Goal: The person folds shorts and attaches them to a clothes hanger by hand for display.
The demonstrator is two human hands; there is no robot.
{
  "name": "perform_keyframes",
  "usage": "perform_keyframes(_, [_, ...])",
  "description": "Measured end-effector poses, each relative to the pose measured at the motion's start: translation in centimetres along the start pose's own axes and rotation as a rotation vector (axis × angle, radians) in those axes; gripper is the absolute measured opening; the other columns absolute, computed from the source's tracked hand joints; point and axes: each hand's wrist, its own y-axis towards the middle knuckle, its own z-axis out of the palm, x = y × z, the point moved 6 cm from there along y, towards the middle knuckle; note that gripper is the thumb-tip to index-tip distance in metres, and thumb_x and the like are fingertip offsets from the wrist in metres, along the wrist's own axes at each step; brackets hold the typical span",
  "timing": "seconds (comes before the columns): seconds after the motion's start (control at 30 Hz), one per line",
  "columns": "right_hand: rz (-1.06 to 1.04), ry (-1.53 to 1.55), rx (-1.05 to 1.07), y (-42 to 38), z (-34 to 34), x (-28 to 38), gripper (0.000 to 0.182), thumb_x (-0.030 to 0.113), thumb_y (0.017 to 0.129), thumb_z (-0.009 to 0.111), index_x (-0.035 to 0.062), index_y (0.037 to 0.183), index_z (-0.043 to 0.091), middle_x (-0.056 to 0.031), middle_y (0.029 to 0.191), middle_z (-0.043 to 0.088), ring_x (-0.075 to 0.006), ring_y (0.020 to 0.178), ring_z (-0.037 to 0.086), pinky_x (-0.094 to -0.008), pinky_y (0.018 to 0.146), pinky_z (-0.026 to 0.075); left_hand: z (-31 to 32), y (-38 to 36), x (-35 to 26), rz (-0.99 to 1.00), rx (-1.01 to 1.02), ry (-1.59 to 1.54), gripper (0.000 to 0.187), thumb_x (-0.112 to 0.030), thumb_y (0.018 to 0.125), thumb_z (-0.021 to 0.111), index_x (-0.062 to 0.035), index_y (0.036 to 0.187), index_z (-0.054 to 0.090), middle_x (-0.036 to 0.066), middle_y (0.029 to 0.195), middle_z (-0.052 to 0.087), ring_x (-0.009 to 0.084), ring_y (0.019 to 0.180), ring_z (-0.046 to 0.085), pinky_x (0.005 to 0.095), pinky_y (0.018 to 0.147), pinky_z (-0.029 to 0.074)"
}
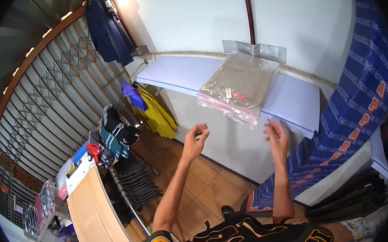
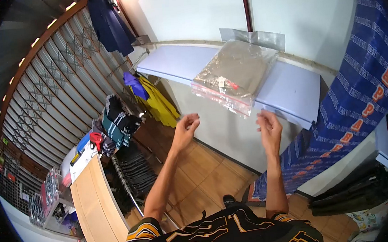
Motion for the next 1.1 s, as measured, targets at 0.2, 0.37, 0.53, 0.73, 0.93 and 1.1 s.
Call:
perform_keyframes(0.2, [0.082,-0.089,-0.067,7.6,2.4,1.3,0.039,0.014,0.093,0.067,0.0005,0.127,0.054,-0.0138,0.116,0.064,-0.0133,0.08,0.065,-0.0236,0.058,0.052,-0.5,11.5,-2.5,0.195,-0.1,0.308,0.048,-0.027,0.091,0.07,0.0028,0.126,0.057,0.019,0.121,0.064,0.0283,0.114,0.06,0.0381,0.094,0.049])
perform_keyframes(0.37, [-0.02,-0.279,-0.194,10.5,1.8,-0.8,0.043,0.018,0.085,0.077,0.0006,0.12,0.059,-0.0112,0.091,0.07,-0.0113,0.064,0.061,-0.0255,0.056,0.048,-0.1,17.2,-0.3,0.239,-0.183,0.352,0.057,-0.032,0.087,0.072,0.0084,0.124,0.056,0.028,0.115,0.063,0.0388,0.111,0.06,0.0428,0.098,0.046])
perform_keyframes(0.53, [-0.041,-0.242,-0.109,11.4,2.2,-1.0,0.045,0.012,0.083,0.076,-0.0026,0.121,0.057,-0.0094,0.082,0.068,-0.01,0.062,0.058,-0.0252,0.057,0.046,0.8,17.9,-1.9,0.221,-0.179,0.525,0.055,-0.032,0.084,0.073,0.0056,0.122,0.059,0.024,0.113,0.064,0.0371,0.107,0.06,0.0428,0.092,0.048])
perform_keyframes(0.73, [0.159,-0.034,-0.071,10.3,2.6,0.2,0.053,-0.001,0.081,0.066,-0.0043,0.131,0.049,-0.0042,0.08,0.063,-0.0084,0.069,0.057,-0.0226,0.06,0.045,0.5,16.7,-5.1,0.234,-0.225,0.664,0.05,-0.036,0.084,0.073,0.0009,0.117,0.063,0.019,0.108,0.065,0.0332,0.103,0.062,0.0414,0.086,0.049])
perform_keyframes(0.93, [0.261,0.156,-0.006,8.2,1.6,1.7,0.051,0.003,0.077,0.061,-0.0027,0.127,0.051,-0.0092,0.095,0.065,-0.0143,0.083,0.061,-0.0244,0.075,0.048,0.6,15.7,-3.9,-0.068,0.057,0.301,0.055,-0.041,0.083,0.075,0.0051,0.111,0.067,0.015,0.081,0.069,0.0201,0.071,0.065,0.0348,0.068,0.051])
perform_keyframes(1.1, [0.236,0.041,-0.057,6.6,1.7,3.8,0.043,0.009,0.083,0.064,-0.0003,0.124,0.054,-0.0101,0.102,0.066,-0.0153,0.09,0.063,-0.0279,0.081,0.049,0.9,12.1,-4.2,-0.121,0.282,0.232,0.038,-0.025,0.09,0.068,0.0055,0.112,0.065,0.007,0.081,0.065,0.0135,0.075,0.06,0.0298,0.071,0.05])
